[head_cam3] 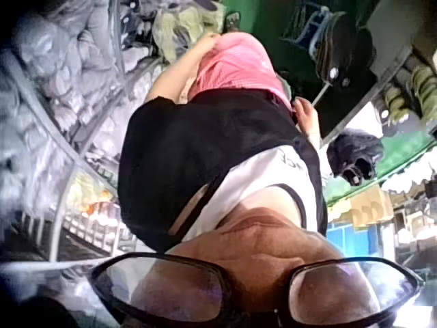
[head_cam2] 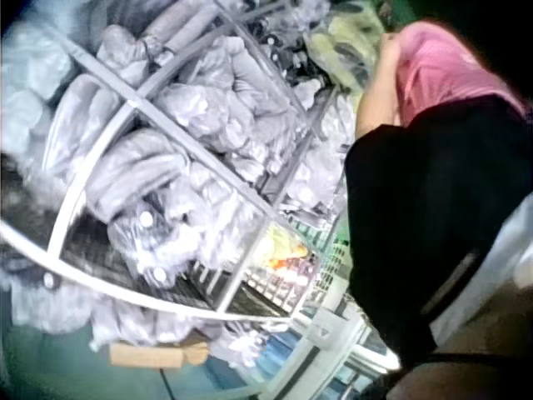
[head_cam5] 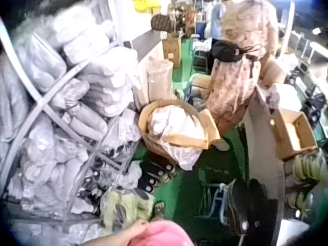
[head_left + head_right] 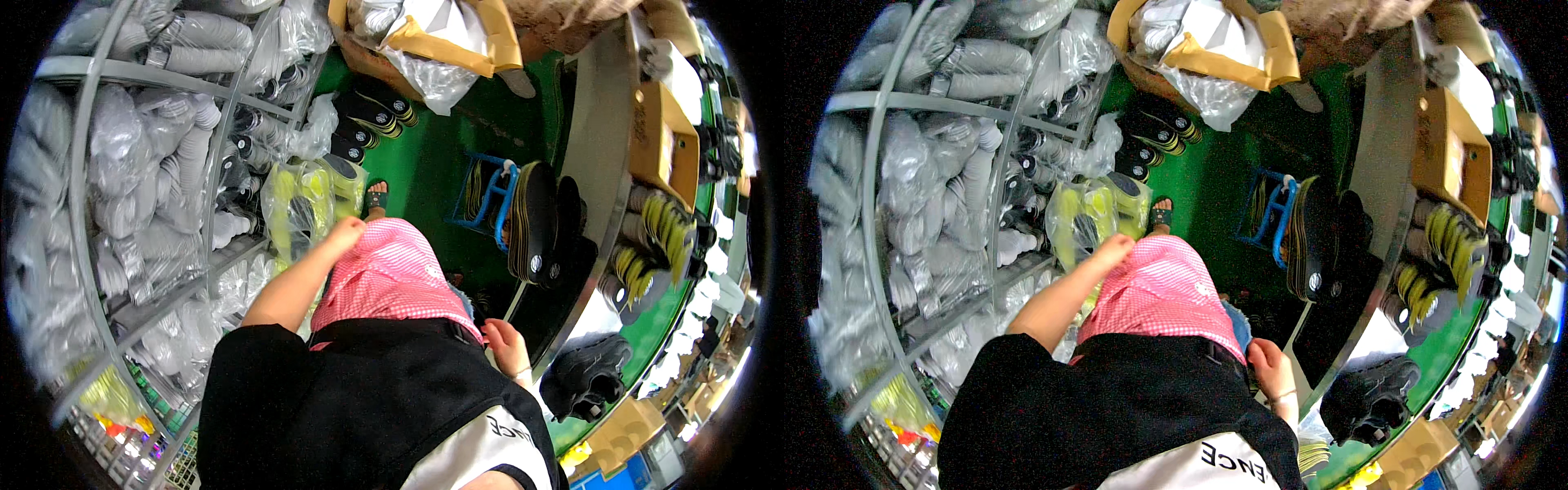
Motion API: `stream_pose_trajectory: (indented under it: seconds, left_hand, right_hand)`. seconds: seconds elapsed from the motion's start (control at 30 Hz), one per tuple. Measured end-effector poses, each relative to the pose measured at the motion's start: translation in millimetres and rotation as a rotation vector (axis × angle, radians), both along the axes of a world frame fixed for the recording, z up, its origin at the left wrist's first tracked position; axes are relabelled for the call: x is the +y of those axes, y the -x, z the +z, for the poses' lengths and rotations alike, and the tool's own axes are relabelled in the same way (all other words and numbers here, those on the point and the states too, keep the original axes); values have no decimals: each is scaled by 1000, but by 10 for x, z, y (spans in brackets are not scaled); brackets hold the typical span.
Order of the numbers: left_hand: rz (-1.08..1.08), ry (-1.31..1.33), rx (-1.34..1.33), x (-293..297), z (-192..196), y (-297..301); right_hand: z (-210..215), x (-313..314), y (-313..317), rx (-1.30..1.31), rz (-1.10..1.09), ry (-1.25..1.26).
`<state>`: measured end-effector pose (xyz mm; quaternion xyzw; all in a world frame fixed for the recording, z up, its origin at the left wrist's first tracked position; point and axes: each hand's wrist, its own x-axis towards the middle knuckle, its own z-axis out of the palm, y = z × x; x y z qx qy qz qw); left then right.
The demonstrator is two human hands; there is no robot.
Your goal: The person inserts yellow insoles into black shoes one by one, presses them down to secure them inside, and places the completed shoes on a green conveyor belt. They then walk to a large bag, retrieve a stack of insoles, and return them to the work table.
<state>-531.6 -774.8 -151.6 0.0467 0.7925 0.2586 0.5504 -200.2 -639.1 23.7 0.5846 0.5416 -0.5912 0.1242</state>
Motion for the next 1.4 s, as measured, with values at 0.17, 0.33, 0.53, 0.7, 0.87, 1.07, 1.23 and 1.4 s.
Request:
stream_pose_trajectory:
  seconds: [0.17, 0.33, 0.53, 0.7, 0.87, 1.07, 1.23, 1.4]
  left_hand:
    - [216, 26, 248, -208, -515, 1090]
    - [211, 203, 275, -519, -762, 1636]
    - [-121, 309, 607, -301, -953, 1997]
    - [-246, 151, 836, 227, -1600, 2475]
    - [-941, -102, 1014, 688, -2432, 2696]
    - [-1266, -90, 923, 895, -3612, 2590]
    - [-831, 671, 797, 416, -4143, 3225]
    - [-843, 358, 879, 580, -4139, 3090]
  right_hand:
    - [-425, 53, 861, -64, 227, 83]
    - [-969, 215, 1300, -183, 441, -59]
    - [-1996, 260, 1834, -200, 933, -255]
    - [-2906, 307, 2236, -93, 1240, -350]
    - [-3593, 358, 2432, -2, 1426, -387]
    - [-4563, 670, 2570, -76, 1400, -240]
    - [-5494, 885, 3284, 49, 1387, -316]
    - [-6668, 922, 3907, 71, 938, -324]
